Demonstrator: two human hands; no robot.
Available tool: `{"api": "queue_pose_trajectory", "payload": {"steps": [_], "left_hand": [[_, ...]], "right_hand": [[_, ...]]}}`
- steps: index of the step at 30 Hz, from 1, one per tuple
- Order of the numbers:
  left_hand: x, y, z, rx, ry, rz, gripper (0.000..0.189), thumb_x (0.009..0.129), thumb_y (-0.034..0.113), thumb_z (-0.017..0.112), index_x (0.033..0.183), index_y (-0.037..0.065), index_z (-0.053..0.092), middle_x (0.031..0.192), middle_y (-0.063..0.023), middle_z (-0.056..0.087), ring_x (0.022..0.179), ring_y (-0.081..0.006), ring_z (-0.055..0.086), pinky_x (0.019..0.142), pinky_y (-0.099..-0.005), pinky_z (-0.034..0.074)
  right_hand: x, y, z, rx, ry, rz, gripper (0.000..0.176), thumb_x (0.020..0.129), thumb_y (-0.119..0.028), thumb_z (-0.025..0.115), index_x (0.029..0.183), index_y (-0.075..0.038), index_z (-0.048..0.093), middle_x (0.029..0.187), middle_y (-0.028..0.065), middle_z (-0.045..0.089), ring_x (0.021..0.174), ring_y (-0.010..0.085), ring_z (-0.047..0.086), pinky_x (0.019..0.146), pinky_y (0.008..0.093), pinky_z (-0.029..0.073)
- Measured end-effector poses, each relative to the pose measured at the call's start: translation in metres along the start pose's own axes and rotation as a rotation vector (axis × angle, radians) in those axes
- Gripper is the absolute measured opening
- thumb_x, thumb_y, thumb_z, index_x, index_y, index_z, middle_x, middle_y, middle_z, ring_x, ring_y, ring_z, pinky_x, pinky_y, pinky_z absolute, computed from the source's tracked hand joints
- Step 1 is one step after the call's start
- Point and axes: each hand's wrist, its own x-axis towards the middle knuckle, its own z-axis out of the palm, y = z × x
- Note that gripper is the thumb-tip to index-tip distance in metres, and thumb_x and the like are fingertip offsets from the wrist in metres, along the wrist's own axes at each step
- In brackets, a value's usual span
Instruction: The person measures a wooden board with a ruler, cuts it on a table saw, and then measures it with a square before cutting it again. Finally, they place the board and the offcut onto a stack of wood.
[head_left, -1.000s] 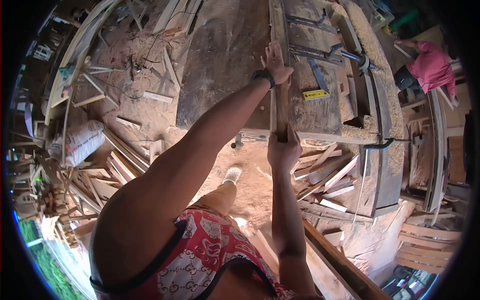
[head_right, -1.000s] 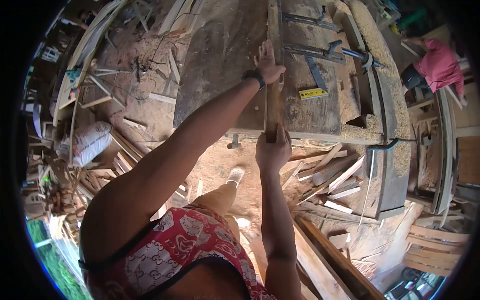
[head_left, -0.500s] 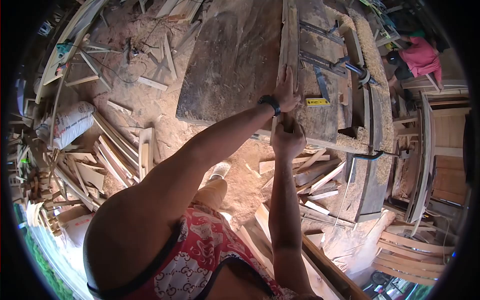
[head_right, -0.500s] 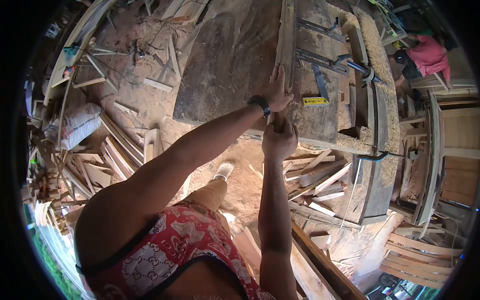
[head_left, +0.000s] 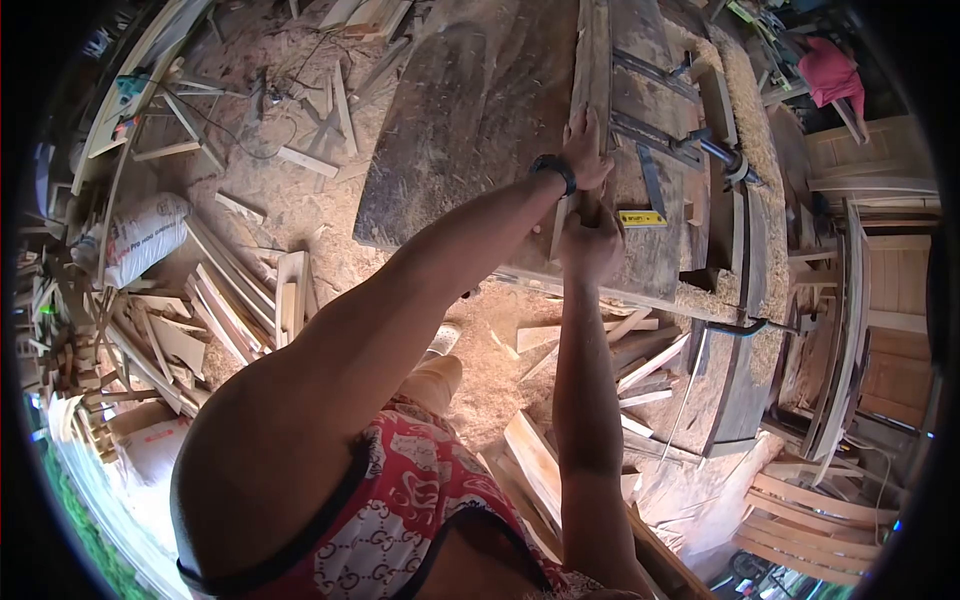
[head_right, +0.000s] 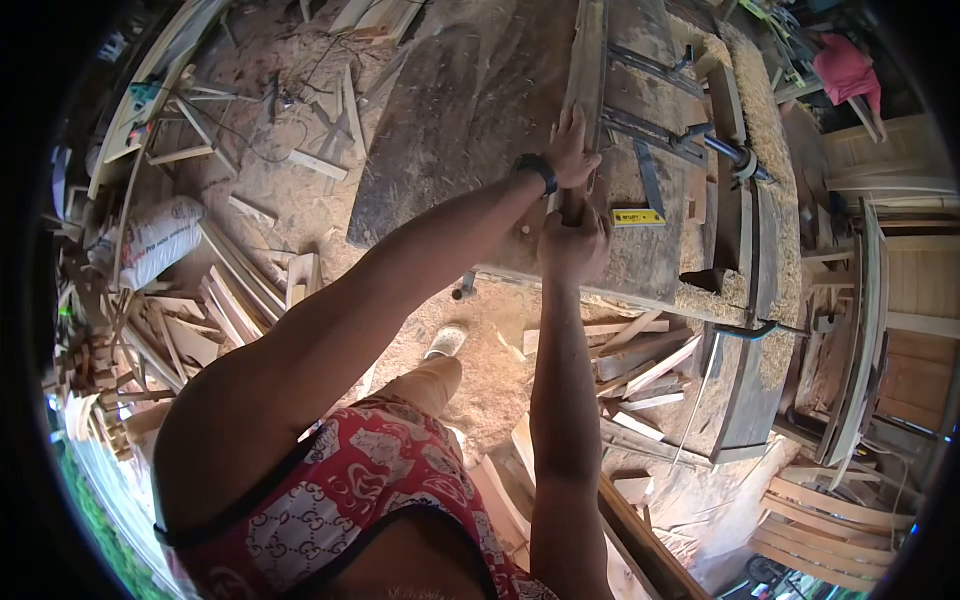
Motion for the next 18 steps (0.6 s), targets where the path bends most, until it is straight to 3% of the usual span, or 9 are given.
{"api": "queue_pose_trajectory", "payload": {"steps": [5, 8, 10, 12, 15, 16, 17, 18], "left_hand": [[0.025, -0.004, -0.004, 0.083, -0.020, -0.022, 0.102, 0.085, 0.034, 0.067, 0.150, -0.011, 0.002, 0.156, -0.0340, 0.008, 0.147, -0.0465, 0.012, 0.119, -0.0561, 0.015], [0.042, -0.013, -0.015, 0.097, -0.113, -0.039, 0.104, 0.086, 0.042, 0.067, 0.150, -0.011, 0.006, 0.157, -0.0322, 0.011, 0.147, -0.0445, 0.016, 0.119, -0.0512, 0.018], [0.051, -0.022, -0.034, -0.119, -0.260, -0.031, 0.105, 0.087, 0.050, 0.067, 0.151, -0.009, 0.009, 0.157, -0.0325, 0.015, 0.147, -0.0418, 0.020, 0.119, -0.0448, 0.022], [0.049, -0.042, -0.052, -0.058, -0.231, 0.028, 0.104, 0.088, 0.054, 0.064, 0.151, -0.009, 0.010, 0.157, -0.0326, 0.017, 0.147, -0.0402, 0.020, 0.119, -0.0426, 0.023], [-0.008, -0.035, -0.131, 0.052, -0.218, -0.119, 0.095, 0.092, 0.059, 0.054, 0.153, -0.003, 0.016, 0.157, -0.0305, 0.020, 0.147, -0.0379, 0.022, 0.118, -0.0419, 0.025], [-0.023, -0.056, -0.142, 0.151, -0.160, -0.281, 0.087, 0.094, 0.060, 0.048, 0.154, 0.002, 0.022, 0.157, -0.0290, 0.022, 0.148, -0.0388, 0.021, 0.119, -0.0440, 0.024], [-0.029, -0.099, -0.145, 0.356, -0.067, -0.285, 0.084, 0.091, 0.056, 0.056, 0.151, 0.003, 0.029, 0.155, -0.0288, 0.026, 0.144, -0.0411, 0.028, 0.116, -0.0495, 0.028], [-0.043, -0.140, -0.159, 0.478, -0.003, -0.378, 0.087, 0.090, 0.058, 0.054, 0.152, 0.003, 0.025, 0.155, -0.0287, 0.027, 0.144, -0.0410, 0.028, 0.116, -0.0494, 0.028]], "right_hand": [[0.022, -0.005, 0.010, -0.059, -0.058, -0.001, 0.030, 0.073, -0.029, 0.063, 0.093, -0.008, 0.072, 0.089, 0.0182, 0.070, 0.084, 0.0405, 0.067, 0.074, 0.0521, 0.053], [0.028, -0.018, 0.008, -0.092, -0.125, 0.082, 0.023, 0.071, -0.024, 0.063, 0.086, -0.007, 0.069, 0.091, 0.0161, 0.069, 0.088, 0.0378, 0.066, 0.076, 0.0512, 0.053], [0.033, -0.022, 0.011, -0.089, -0.041, 0.070, 0.022, 0.073, -0.025, 0.061, 0.086, -0.009, 0.070, 0.088, 0.0161, 0.069, 0.085, 0.0383, 0.066, 0.074, 0.0521, 0.053], [0.039, -0.025, 0.013, -0.111, -0.071, 0.106, 0.023, 0.074, -0.027, 0.061, 0.087, -0.010, 0.070, 0.087, 0.0167, 0.070, 0.084, 0.0384, 0.067, 0.074, 0.0522, 0.053], [0.046, -0.024, 0.018, -0.147, -0.140, 0.155, 0.024, 0.075, -0.030, 0.061, 0.088, -0.012, 0.070, 0.088, 0.0177, 0.071, 0.085, 0.0386, 0.068, 0.074, 0.0522, 0.054], [0.049, -0.024, 0.020, -0.161, -0.176, 0.166, 0.026, 0.076, -0.032, 0.061, 0.088, -0.012, 0.070, 0.090, 0.0181, 0.071, 0.086, 0.0387, 0.068, 0.074, 0.0522, 0.054], [0.051, -0.027, 0.021, -0.160, -0.174, 0.170, 0.026, 0.076, -0.032, 0.061, 0.088, -0.012, 0.070, 0.090, 0.0181, 0.071, 0.086, 0.0387, 0.068, 0.074, 0.0522, 0.054], [0.054, -0.030, 0.021, -0.172, -0.173, 0.197, 0.027, 0.076, -0.033, 0.061, 0.090, -0.012, 0.071, 0.090, 0.0185, 0.071, 0.086, 0.0391, 0.069, 0.074, 0.0523, 0.054]]}}
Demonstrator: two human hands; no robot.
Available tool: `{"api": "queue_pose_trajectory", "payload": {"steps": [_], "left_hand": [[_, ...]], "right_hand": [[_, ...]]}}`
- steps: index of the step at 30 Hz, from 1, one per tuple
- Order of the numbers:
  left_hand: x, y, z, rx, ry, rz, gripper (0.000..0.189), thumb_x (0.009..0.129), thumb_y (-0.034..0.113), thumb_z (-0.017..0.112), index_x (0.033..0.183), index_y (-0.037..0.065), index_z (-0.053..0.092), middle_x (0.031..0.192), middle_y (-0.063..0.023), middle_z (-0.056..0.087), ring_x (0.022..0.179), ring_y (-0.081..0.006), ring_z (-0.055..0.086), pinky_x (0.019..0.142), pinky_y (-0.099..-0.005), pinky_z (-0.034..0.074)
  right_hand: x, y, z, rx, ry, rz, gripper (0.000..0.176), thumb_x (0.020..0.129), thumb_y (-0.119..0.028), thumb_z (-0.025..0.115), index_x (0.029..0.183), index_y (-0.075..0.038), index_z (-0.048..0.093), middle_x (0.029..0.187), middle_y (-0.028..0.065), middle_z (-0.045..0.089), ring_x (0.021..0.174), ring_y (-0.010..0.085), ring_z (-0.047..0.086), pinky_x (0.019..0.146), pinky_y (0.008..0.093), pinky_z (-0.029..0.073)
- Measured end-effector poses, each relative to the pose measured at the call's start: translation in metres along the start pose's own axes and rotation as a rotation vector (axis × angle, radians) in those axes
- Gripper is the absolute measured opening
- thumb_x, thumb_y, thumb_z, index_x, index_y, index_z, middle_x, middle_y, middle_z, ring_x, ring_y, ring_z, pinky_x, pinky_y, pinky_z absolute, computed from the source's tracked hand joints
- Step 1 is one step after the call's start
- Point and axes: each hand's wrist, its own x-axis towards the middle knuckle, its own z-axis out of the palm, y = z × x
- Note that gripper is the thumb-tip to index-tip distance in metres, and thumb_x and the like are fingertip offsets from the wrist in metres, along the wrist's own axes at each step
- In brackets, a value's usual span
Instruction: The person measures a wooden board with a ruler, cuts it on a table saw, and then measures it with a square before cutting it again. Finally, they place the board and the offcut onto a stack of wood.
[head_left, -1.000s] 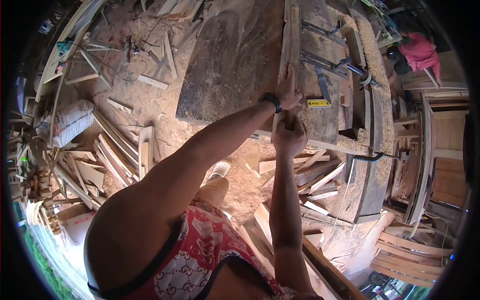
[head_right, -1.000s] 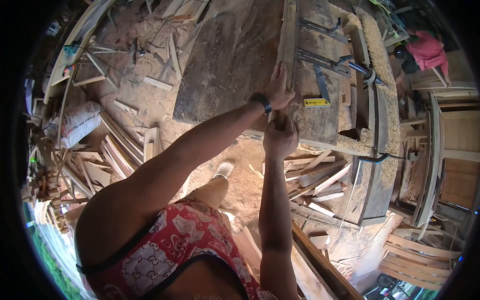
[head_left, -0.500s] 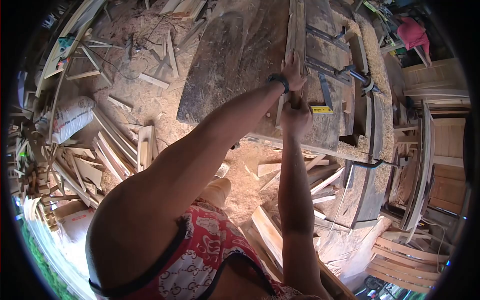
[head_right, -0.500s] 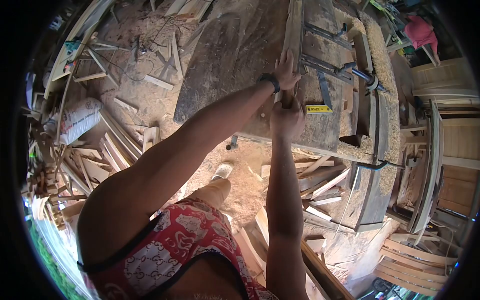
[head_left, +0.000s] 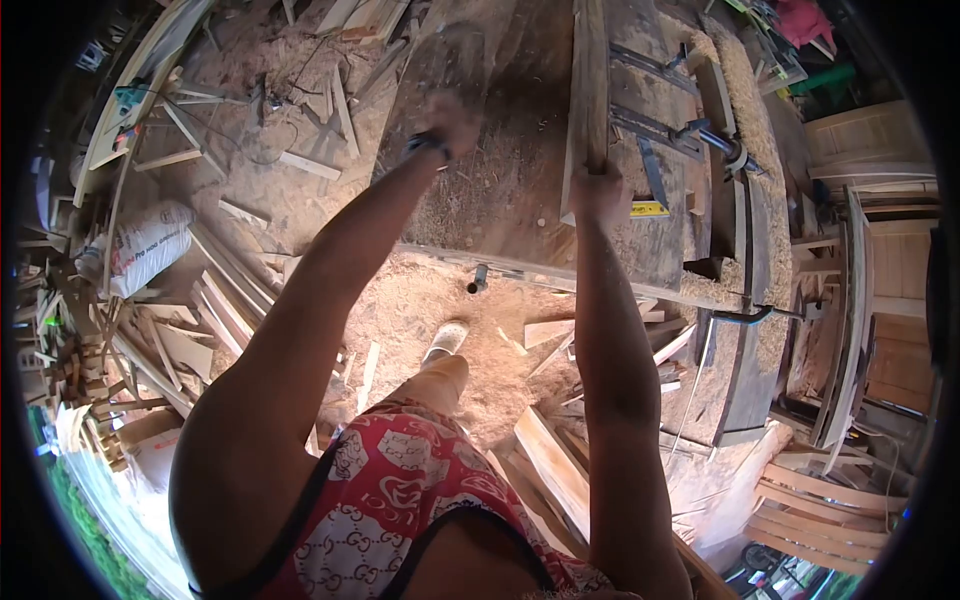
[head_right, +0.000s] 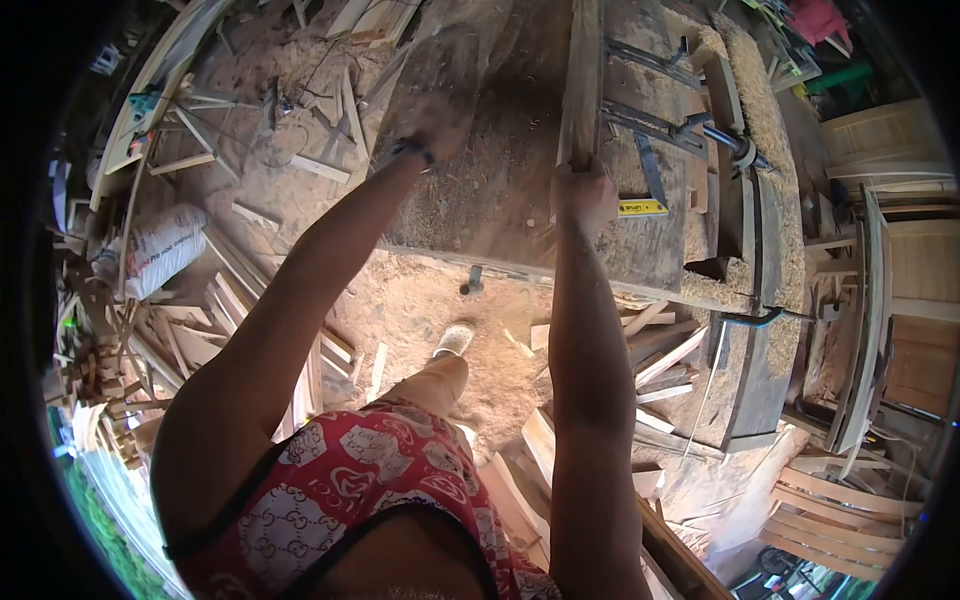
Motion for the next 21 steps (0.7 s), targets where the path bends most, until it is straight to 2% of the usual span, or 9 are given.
{"api": "queue_pose_trajectory", "payload": {"steps": [2, 4, 5, 8, 9, 17, 21], "left_hand": [[0.005, -0.087, 0.014, 0.204, 0.089, -0.235, 0.094, 0.089, 0.063, 0.050, 0.154, 0.003, 0.018, 0.155, -0.0287, 0.027, 0.144, -0.0408, 0.028, 0.115, -0.0492, 0.029], [-0.037, -0.111, -0.003, -0.033, 0.044, -0.430, 0.097, 0.087, 0.069, 0.048, 0.151, 0.003, 0.021, 0.149, -0.0317, 0.035, 0.139, -0.0431, 0.037, 0.112, -0.0502, 0.033], [-0.052, -0.118, -0.005, -0.158, 0.046, -0.465, 0.098, 0.086, 0.072, 0.047, 0.150, 0.002, 0.023, 0.145, -0.0335, 0.040, 0.135, -0.0450, 0.042, 0.110, -0.0514, 0.035], [-0.062, -0.107, -0.016, -0.121, -0.024, -0.499, 0.100, 0.084, 0.075, 0.046, 0.149, 0.002, 0.025, 0.138, -0.0356, 0.047, 0.127, -0.0487, 0.048, 0.106, -0.0546, 0.038], [-0.058, -0.110, -0.011, -0.088, 0.042, -0.473, 0.096, 0.085, 0.075, 0.046, 0.145, 0.002, 0.032, 0.130, -0.0348, 0.054, 0.122, -0.0494, 0.053, 0.102, -0.0550, 0.041], [-0.055, -0.113, -0.008, -0.081, 0.056, -0.482, 0.089, 0.085, 0.073, 0.048, 0.136, 0.002, 0.041, 0.121, -0.0345, 0.060, 0.115, -0.0492, 0.057, 0.098, -0.0544, 0.045], [-0.057, -0.113, -0.011, -0.079, 0.049, -0.470, 0.088, 0.085, 0.073, 0.048, 0.135, 0.002, 0.041, 0.121, -0.0344, 0.060, 0.115, -0.0484, 0.058, 0.098, -0.0541, 0.046]], "right_hand": [[0.006, -0.004, 0.001, -0.008, 0.002, 0.028, 0.029, 0.076, -0.034, 0.062, 0.092, -0.012, 0.072, 0.090, 0.0189, 0.071, 0.086, 0.0395, 0.069, 0.075, 0.0524, 0.055], [0.012, -0.004, 0.005, 0.005, 0.018, -0.007, 0.032, 0.074, -0.034, 0.063, 0.098, -0.015, 0.073, 0.092, 0.0182, 0.072, 0.090, 0.0401, 0.069, 0.080, 0.0508, 0.055], [0.015, -0.004, 0.008, 0.006, 0.017, -0.001, 0.032, 0.074, -0.034, 0.063, 0.098, -0.015, 0.073, 0.092, 0.0182, 0.072, 0.090, 0.0401, 0.069, 0.080, 0.0508, 0.055], [0.025, -0.007, 0.014, -0.008, -0.020, 0.001, 0.036, 0.077, -0.037, 0.062, 0.103, -0.015, 0.073, 0.092, 0.0197, 0.071, 0.090, 0.0398, 0.069, 0.079, 0.0518, 0.054], [0.027, -0.008, 0.014, 0.012, -0.024, -0.007, 0.036, 0.077, -0.037, 0.062, 0.104, -0.015, 0.073, 0.093, 0.0200, 0.071, 0.092, 0.0396, 0.069, 0.080, 0.0515, 0.054], [0.055, -0.023, 0.023, 0.045, -0.037, -0.032, 0.043, 0.077, -0.042, 0.063, 0.105, -0.011, 0.074, 0.100, 0.0201, 0.071, 0.097, 0.0382, 0.068, 0.084, 0.0489, 0.054], [0.069, -0.032, 0.031, -0.030, -0.070, 0.046, 0.044, 0.074, -0.041, 0.063, 0.106, -0.013, 0.075, 0.103, 0.0191, 0.072, 0.101, 0.0371, 0.068, 0.088, 0.0474, 0.054]]}}
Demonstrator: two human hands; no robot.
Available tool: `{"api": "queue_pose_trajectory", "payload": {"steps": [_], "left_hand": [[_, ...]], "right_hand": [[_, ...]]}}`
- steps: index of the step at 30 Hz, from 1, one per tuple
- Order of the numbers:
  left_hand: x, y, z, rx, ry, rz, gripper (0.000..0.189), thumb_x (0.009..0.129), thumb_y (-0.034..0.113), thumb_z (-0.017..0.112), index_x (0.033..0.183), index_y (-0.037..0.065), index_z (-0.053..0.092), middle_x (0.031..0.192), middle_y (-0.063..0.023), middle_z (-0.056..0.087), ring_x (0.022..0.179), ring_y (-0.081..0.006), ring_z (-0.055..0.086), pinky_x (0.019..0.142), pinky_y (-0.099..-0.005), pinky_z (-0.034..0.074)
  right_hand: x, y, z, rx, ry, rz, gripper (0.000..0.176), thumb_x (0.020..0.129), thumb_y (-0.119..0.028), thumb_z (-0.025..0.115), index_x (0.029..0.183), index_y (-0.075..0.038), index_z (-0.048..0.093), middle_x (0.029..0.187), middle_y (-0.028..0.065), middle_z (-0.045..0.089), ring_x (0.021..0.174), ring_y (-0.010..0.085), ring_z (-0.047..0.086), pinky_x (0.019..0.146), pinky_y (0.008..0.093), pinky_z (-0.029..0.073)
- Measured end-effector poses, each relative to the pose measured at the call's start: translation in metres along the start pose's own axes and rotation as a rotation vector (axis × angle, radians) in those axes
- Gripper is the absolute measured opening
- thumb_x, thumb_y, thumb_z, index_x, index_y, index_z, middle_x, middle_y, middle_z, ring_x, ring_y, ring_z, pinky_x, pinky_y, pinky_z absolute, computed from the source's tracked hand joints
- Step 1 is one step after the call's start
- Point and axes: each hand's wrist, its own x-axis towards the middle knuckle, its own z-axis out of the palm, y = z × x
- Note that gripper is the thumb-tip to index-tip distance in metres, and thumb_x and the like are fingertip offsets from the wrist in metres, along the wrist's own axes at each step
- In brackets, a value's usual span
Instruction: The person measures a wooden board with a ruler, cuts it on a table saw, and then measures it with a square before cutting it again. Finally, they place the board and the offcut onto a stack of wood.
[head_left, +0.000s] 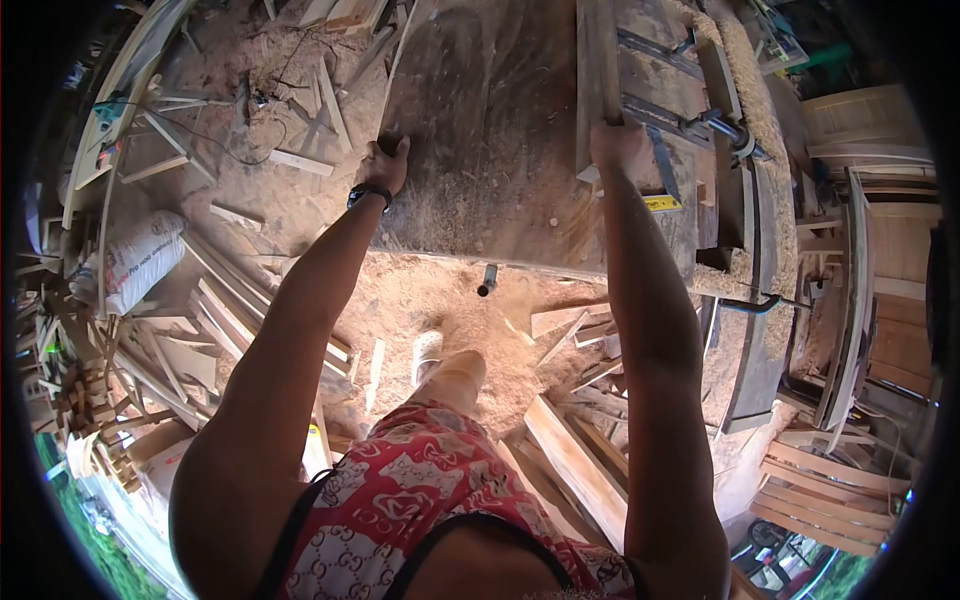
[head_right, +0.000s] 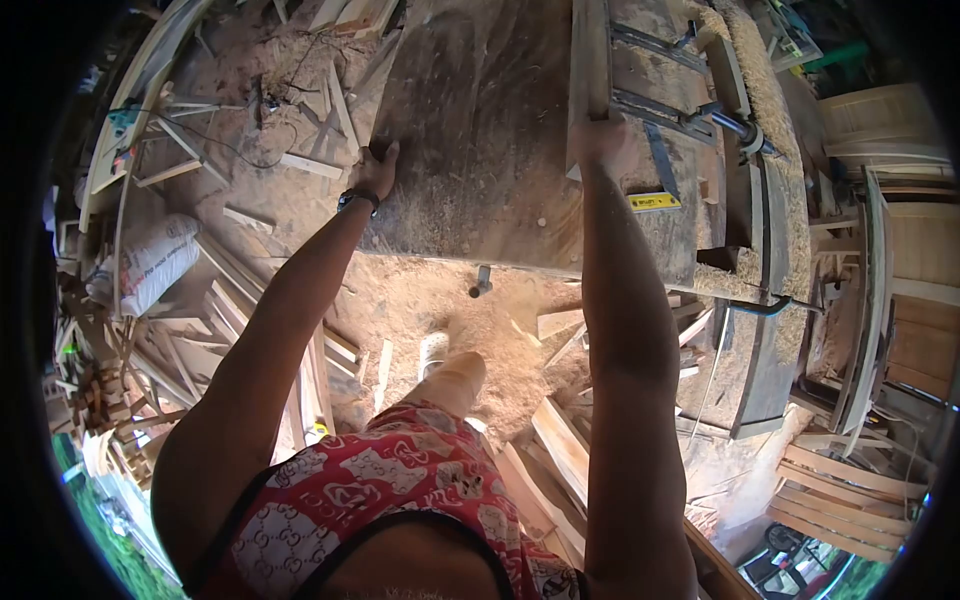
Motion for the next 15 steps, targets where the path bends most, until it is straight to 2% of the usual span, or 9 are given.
{"api": "queue_pose_trajectory", "payload": {"steps": [11, 14, 15], "left_hand": [[-0.010, 0.006, -0.011, -0.003, -0.061, -0.025, 0.089, 0.087, 0.073, 0.045, 0.136, -0.001, 0.038, 0.124, -0.0349, 0.058, 0.117, -0.0479, 0.057, 0.098, -0.0533, 0.046], [-0.009, 0.003, -0.011, -0.011, -0.101, -0.021, 0.088, 0.088, 0.072, 0.044, 0.136, -0.002, 0.036, 0.123, -0.0351, 0.058, 0.116, -0.0482, 0.057, 0.098, -0.0533, 0.047], [-0.009, 0.002, -0.012, -0.017, -0.111, -0.015, 0.087, 0.089, 0.071, 0.044, 0.137, -0.002, 0.036, 0.122, -0.0353, 0.058, 0.116, -0.0484, 0.057, 0.098, -0.0534, 0.047]], "right_hand": [[0.037, -0.023, 0.013, -0.072, -0.018, 0.051, 0.047, 0.070, -0.039, 0.064, 0.108, -0.013, 0.074, 0.109, 0.0194, 0.071, 0.107, 0.0382, 0.066, 0.093, 0.0468, 0.052], [0.046, -0.029, 0.019, -0.067, 0.047, 0.015, 0.048, 0.070, -0.039, 0.064, 0.111, -0.015, 0.074, 0.112, 0.0184, 0.070, 0.107, 0.0378, 0.066, 0.093, 0.0462, 0.052], [0.050, -0.031, 0.020, -0.074, 0.045, -0.002, 0.052, 0.070, -0.042, 0.066, 0.109, -0.009, 0.073, 0.111, 0.0213, 0.070, 0.106, 0.0386, 0.066, 0.092, 0.0460, 0.053]]}}
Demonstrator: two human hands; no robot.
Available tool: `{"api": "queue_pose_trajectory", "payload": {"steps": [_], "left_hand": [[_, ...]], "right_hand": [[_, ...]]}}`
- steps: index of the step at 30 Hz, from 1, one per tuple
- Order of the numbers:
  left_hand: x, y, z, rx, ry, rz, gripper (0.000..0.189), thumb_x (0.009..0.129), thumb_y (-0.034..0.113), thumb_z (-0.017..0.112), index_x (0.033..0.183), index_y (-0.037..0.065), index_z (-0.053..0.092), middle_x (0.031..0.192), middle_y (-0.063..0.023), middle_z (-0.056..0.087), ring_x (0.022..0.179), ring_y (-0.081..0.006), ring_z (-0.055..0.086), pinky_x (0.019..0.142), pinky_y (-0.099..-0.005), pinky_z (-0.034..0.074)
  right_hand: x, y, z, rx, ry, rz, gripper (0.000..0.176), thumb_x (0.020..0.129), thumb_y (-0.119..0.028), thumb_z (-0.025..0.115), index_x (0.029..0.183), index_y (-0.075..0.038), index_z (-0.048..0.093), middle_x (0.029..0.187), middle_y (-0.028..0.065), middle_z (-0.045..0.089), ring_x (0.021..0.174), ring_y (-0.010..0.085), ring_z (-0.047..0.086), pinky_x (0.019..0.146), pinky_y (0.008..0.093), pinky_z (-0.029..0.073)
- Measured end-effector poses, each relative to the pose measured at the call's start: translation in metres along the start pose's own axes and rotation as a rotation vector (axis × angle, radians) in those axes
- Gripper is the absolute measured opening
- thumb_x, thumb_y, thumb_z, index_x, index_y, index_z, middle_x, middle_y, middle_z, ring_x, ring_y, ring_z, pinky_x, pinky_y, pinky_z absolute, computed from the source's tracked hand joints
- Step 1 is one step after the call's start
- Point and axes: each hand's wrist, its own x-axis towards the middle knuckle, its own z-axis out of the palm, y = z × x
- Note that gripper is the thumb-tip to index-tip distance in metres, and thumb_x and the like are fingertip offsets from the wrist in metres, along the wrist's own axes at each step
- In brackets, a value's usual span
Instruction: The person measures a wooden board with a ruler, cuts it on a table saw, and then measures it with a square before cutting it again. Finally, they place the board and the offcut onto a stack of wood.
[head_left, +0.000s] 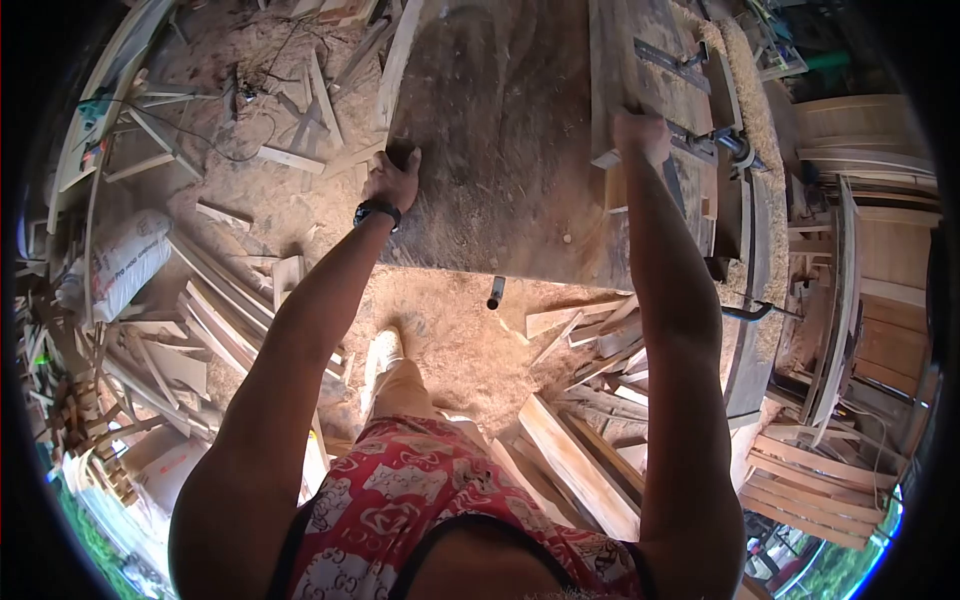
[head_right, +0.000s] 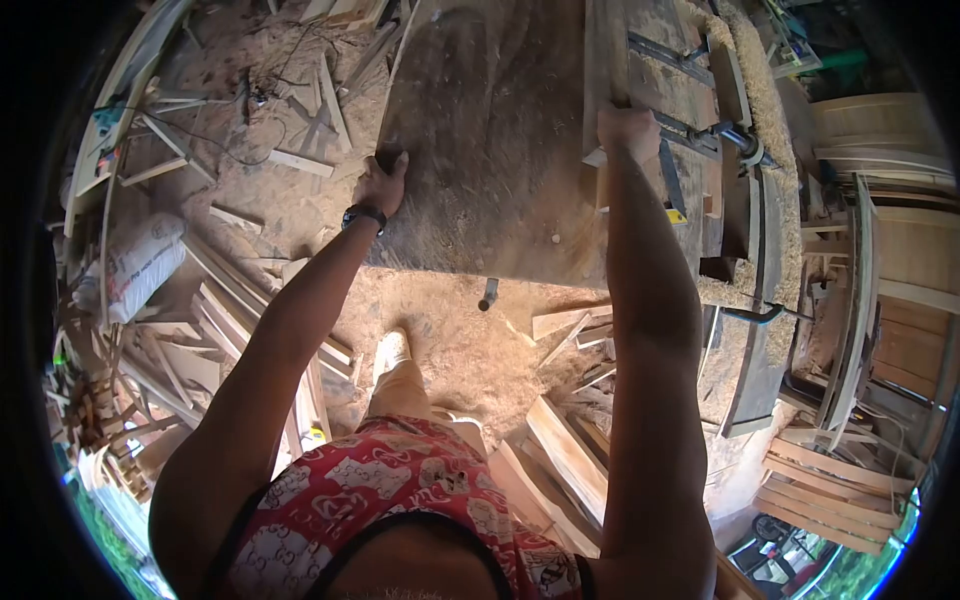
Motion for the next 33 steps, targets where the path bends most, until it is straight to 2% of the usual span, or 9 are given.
{"api": "queue_pose_trajectory", "payload": {"steps": [1, 2, 7, 10, 17, 22, 29, 31, 33], "left_hand": [[0.000, -0.001, 0.000, -0.020, 0.002, 0.007, 0.087, 0.090, 0.070, 0.043, 0.136, -0.003, 0.036, 0.121, -0.0359, 0.059, 0.114, -0.0492, 0.058, 0.097, -0.0537, 0.047], [-0.001, -0.002, -0.001, -0.023, -0.003, 0.010, 0.087, 0.090, 0.070, 0.043, 0.136, -0.003, 0.036, 0.121, -0.0359, 0.059, 0.114, -0.0492, 0.058, 0.097, -0.0537, 0.047], [0.000, -0.004, -0.002, -0.047, -0.033, 0.049, 0.087, 0.091, 0.068, 0.045, 0.135, -0.006, 0.034, 0.120, -0.0380, 0.057, 0.111, -0.0508, 0.059, 0.095, -0.0546, 0.049], [0.000, -0.004, -0.003, -0.052, -0.039, 0.058, 0.085, 0.091, 0.067, 0.045, 0.134, -0.006, 0.035, 0.118, -0.0377, 0.058, 0.110, -0.0513, 0.059, 0.094, -0.0552, 0.049], [-0.003, -0.001, -0.004, -0.035, -0.011, 0.060, 0.076, 0.092, 0.065, 0.046, 0.125, -0.003, 0.040, 0.115, -0.0359, 0.060, 0.106, -0.0507, 0.061, 0.090, -0.0562, 0.050], [-0.005, 0.004, -0.004, -0.001, 0.016, 0.043, 0.075, 0.092, 0.064, 0.047, 0.124, -0.003, 0.041, 0.113, -0.0350, 0.061, 0.103, -0.0498, 0.063, 0.089, -0.0555, 0.051], [-0.001, -0.001, -0.003, -0.061, -0.053, 0.042, 0.071, 0.092, 0.062, 0.047, 0.122, -0.003, 0.041, 0.113, -0.0343, 0.061, 0.103, -0.0493, 0.063, 0.089, -0.0548, 0.050], [-0.004, 0.004, -0.006, -0.034, -0.047, 0.041, 0.071, 0.093, 0.061, 0.047, 0.122, -0.003, 0.040, 0.113, -0.0345, 0.061, 0.103, -0.0494, 0.063, 0.090, -0.0547, 0.050], [-0.005, 0.005, -0.008, -0.008, -0.040, 0.037, 0.071, 0.093, 0.061, 0.047, 0.122, -0.003, 0.039, 0.114, -0.0347, 0.060, 0.104, -0.0495, 0.062, 0.090, -0.0545, 0.050]], "right_hand": [[0.003, -0.001, 0.002, -0.008, -0.001, -0.015, 0.057, 0.069, -0.044, 0.067, 0.107, -0.002, 0.072, 0.109, 0.0243, 0.069, 0.105, 0.0394, 0.067, 0.091, 0.0457, 0.053], [0.005, -0.001, 0.003, -0.013, 0.002, -0.013, 0.057, 0.069, -0.044, 0.067, 0.107, -0.002, 0.072, 0.109, 0.0243, 0.069, 0.105, 0.0394, 0.067, 0.091, 0.0457, 0.053], [0.016, -0.010, 0.005, -0.006, -0.011, -0.039, 0.046, 0.074, -0.042, 0.062, 0.111, -0.017, 0.073, 0.114, 0.0172, 0.070, 0.109, 0.0378, 0.065, 0.093, 0.0459, 0.052], [0.025, -0.014, 0.007, -0.025, -0.059, -0.007, 0.053, 0.070, -0.044, 0.065, 0.116, -0.020, 0.072, 0.119, 0.0151, 0.068, 0.112, 0.0350, 0.064, 0.096, 0.0455, 0.050], [0.046, -0.016, 0.020, -0.048, -0.023, -0.025, 0.054, 0.072, -0.048, 0.065, 0.119, -0.021, 0.071, 0.118, 0.0139, 0.069, 0.112, 0.0344, 0.064, 0.096, 0.0458, 0.051], [0.054, -0.025, 0.023, -0.007, -0.015, -0.018, 0.050, 0.079, -0.056, 0.060, 0.112, -0.022, 0.074, 0.118, 0.0118, 0.070, 0.112, 0.0349, 0.064, 0.095, 0.0456, 0.051], [0.079, -0.022, 0.043, 0.095, 0.060, -0.025, 0.046, 0.085, -0.052, 0.052, 0.108, -0.019, 0.076, 0.114, 0.0160, 0.070, 0.111, 0.0360, 0.065, 0.096, 0.0467, 0.049], [0.089, -0.023, 0.047, 0.075, 0.015, 0.004, 0.049, 0.085, -0.050, 0.049, 0.118, -0.020, 0.072, 0.120, 0.0157, 0.068, 0.114, 0.0382, 0.062, 0.100, 0.0475, 0.047], [0.094, -0.024, 0.050, 0.069, 0.012, 0.030, 0.052, 0.085, -0.049, 0.049, 0.117, -0.016, 0.072, 0.122, 0.0168, 0.067, 0.116, 0.0380, 0.061, 0.101, 0.0471, 0.046]]}}
